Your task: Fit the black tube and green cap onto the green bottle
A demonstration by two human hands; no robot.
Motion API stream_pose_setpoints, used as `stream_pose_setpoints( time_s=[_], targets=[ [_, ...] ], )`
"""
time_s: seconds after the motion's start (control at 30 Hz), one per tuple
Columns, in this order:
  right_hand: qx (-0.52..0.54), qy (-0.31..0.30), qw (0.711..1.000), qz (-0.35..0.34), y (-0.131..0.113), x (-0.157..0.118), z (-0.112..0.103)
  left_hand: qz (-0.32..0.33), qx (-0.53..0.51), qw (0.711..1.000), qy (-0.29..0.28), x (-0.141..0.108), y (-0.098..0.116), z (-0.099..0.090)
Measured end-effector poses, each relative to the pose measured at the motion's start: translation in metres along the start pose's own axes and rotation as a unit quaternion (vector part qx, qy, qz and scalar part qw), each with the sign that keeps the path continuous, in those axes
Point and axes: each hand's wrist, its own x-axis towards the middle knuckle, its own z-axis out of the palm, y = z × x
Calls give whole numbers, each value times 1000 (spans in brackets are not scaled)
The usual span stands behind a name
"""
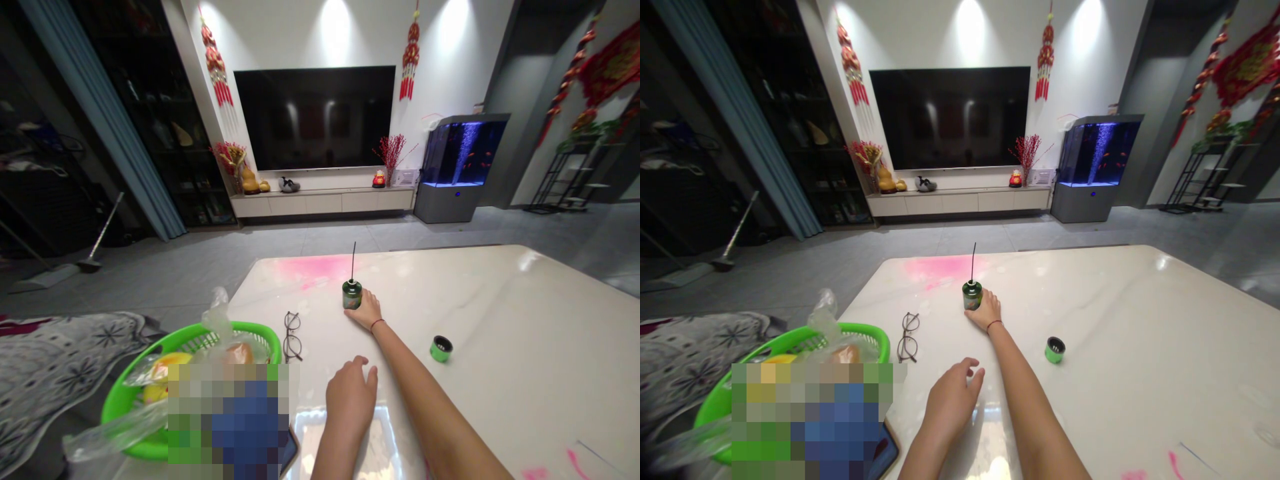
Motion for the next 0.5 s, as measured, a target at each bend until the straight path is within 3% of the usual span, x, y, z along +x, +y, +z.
stream_pose_setpoints(
  time_s=[0.17,0.5],
  targets=[
    [20,-24,999,-9,1,1,-2,-5,0,1000,-6,-1,0,-1],
    [29,-10,1000,-3,2,1,-1,-3,-3,1000,-4,-1,0,-1]
  ],
)
